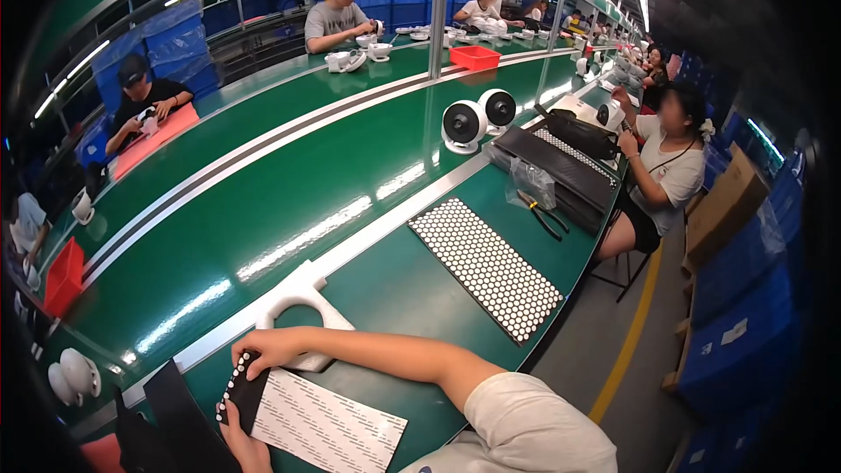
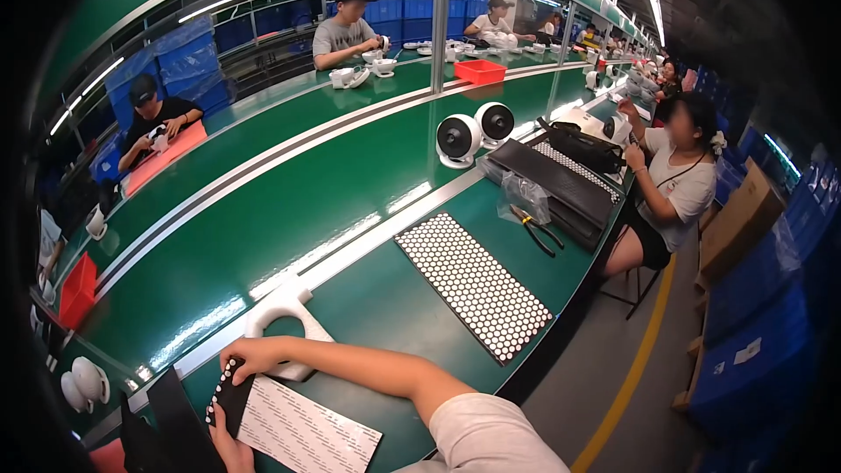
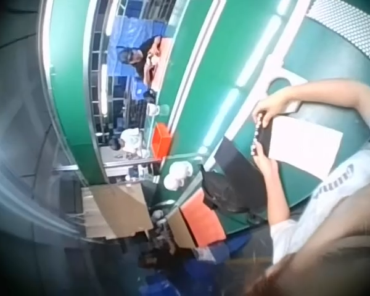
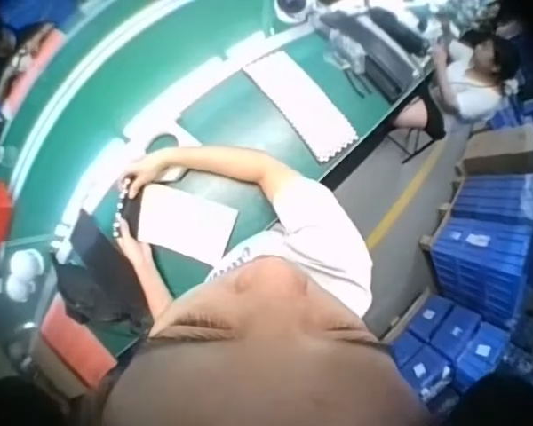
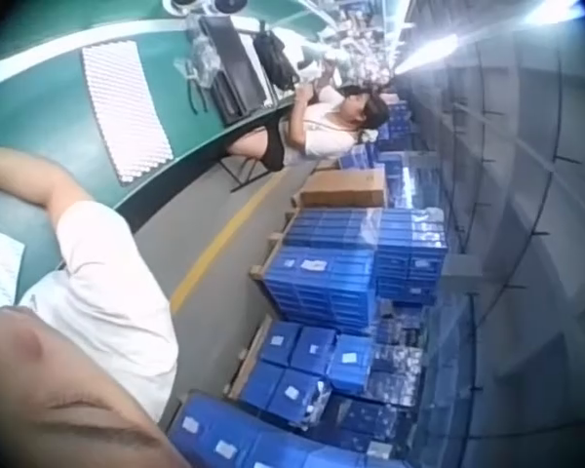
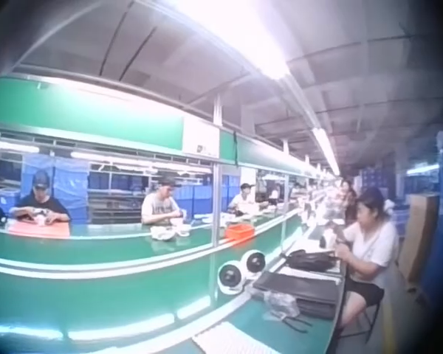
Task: Applying adhesive foam pads to white security camera housings at an assembly line.
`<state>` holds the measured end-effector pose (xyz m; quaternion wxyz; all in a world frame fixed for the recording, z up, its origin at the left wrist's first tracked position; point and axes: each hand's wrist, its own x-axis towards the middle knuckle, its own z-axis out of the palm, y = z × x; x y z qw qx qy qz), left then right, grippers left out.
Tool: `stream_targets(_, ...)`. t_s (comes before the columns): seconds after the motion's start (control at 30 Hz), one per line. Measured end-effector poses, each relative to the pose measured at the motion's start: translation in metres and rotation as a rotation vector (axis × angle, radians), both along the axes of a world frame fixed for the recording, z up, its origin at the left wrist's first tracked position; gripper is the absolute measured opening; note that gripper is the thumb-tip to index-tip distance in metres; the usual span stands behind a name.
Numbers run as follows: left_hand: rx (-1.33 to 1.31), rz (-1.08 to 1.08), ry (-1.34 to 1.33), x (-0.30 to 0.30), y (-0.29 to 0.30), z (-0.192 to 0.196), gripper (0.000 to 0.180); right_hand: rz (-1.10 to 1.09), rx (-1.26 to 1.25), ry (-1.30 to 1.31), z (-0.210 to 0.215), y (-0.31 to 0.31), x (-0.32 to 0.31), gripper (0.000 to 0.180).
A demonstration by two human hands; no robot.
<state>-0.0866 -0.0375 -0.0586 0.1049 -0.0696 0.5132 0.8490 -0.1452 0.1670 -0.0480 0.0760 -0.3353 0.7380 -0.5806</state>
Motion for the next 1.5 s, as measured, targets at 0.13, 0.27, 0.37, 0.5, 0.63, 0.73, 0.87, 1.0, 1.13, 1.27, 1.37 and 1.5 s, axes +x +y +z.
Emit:
stream_targets(0.13,-0.180,0.006,0.055,0.004,-0.002,0.004,0.019,0.001,-0.057,-0.028,0.000,-0.003,0.003,0.023)
stream_targets(0.27,-0.540,0.069,0.301,0.008,0.001,0.010,0.007,-0.069,-0.101,-0.042,0.004,-0.001,0.011,0.019)
stream_targets(0.37,-0.740,0.081,0.496,0.007,0.000,0.005,0.007,-0.136,-0.146,-0.046,0.003,-0.001,0.013,0.016)
stream_targets(0.5,-0.809,0.044,0.523,-0.002,-0.006,-0.013,0.016,-0.196,-0.196,-0.065,-0.002,-0.005,0.008,0.018)
stream_targets(0.63,-0.779,0.087,0.585,0.001,0.000,-0.010,0.015,-0.345,-0.213,-0.037,-0.009,-0.013,0.001,0.023)
stream_targets(0.73,-0.745,0.099,0.614,-0.003,0.003,-0.014,0.015,-0.479,-0.131,0.114,-0.008,-0.017,0.005,0.027)
stream_targets(0.87,-0.782,0.130,0.686,-0.007,0.009,-0.019,0.015,-0.564,-0.022,0.195,-0.017,-0.016,-0.003,0.028)
stream_targets(1.0,-0.790,0.180,0.719,-0.016,0.012,-0.027,0.014,-0.639,0.001,0.282,-0.025,-0.018,-0.010,0.027)
stream_targets(1.13,-0.724,0.334,0.655,-0.049,0.023,-0.042,0.017,-0.779,-0.095,0.249,-0.027,-0.014,-0.011,0.029)
stream_targets(1.27,-1.145,0.510,0.574,-0.067,0.041,-0.039,0.034,-0.915,-0.076,0.225,-0.028,-0.011,-0.015,0.029)
stream_targets(1.37,-1.293,0.449,0.538,-0.079,0.046,-0.038,0.034,-1.010,0.031,0.202,-0.026,-0.011,-0.012,0.028)
stream_targets(1.5,-1.489,0.333,0.440,-0.078,0.056,-0.028,0.032,-1.110,0.250,0.243,-0.026,-0.012,-0.010,0.028)
